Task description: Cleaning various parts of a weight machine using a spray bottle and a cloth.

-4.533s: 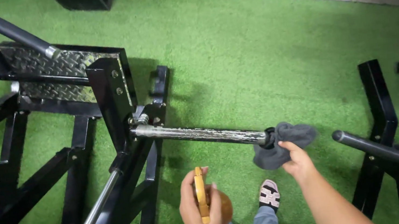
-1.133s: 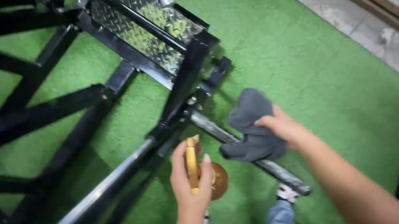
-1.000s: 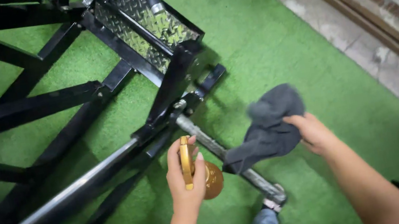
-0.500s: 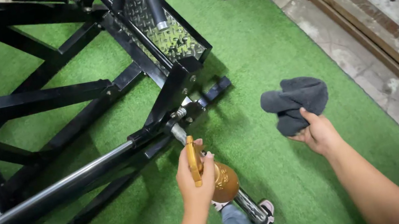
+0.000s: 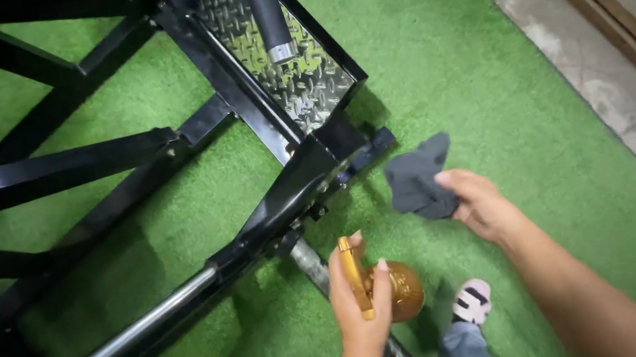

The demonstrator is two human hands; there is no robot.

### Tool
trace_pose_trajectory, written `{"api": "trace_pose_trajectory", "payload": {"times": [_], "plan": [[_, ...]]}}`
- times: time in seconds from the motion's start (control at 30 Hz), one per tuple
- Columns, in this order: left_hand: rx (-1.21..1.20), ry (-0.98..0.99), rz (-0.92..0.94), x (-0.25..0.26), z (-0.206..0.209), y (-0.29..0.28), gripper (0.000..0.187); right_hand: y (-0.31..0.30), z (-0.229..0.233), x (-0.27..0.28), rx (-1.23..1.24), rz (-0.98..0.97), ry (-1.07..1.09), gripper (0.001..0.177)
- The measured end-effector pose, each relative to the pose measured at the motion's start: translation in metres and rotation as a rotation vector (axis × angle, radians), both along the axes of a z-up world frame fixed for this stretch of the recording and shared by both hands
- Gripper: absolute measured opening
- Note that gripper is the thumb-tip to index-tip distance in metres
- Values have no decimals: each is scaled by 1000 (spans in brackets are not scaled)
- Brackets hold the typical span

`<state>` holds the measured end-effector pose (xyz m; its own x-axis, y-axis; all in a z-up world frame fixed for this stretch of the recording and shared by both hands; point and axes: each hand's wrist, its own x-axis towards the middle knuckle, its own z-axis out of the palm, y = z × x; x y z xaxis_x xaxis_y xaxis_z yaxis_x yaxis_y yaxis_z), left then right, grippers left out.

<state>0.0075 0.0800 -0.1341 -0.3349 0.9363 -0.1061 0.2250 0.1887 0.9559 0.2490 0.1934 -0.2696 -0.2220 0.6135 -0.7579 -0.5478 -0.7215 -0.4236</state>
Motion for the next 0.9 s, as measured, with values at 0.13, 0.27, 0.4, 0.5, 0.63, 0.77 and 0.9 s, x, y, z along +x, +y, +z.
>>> {"api": "trace_pose_trajectory", "payload": {"times": [0.13, 0.27, 0.4, 0.5, 0.63, 0.77, 0.9], "plan": [[-89, 140, -19, 2, -51, 17, 59, 29, -83, -27, 209, 225, -212, 40], [-76, 714, -233, -14, -72, 42, 64, 62, -87, -79, 166, 237, -229, 68], [3, 978, -280, -32, -90, 51, 62, 52, -231, -125, 169, 273, -150, 59], [-192, 917, -379, -38, -110, 54, 68, 38, -289, -181, 597, 474, -297, 44], [-265, 1018, -343, -35, -124, 57, 65, 12, -334, -228, 1024, 787, -389, 67], [-141, 1087, -325, -42, -146, 50, 67, 15, -366, -242, 1085, 764, -447, 58], [-235, 1069, -355, -41, -146, 45, 65, 0, -373, -249, 1115, 755, -472, 52]]}}
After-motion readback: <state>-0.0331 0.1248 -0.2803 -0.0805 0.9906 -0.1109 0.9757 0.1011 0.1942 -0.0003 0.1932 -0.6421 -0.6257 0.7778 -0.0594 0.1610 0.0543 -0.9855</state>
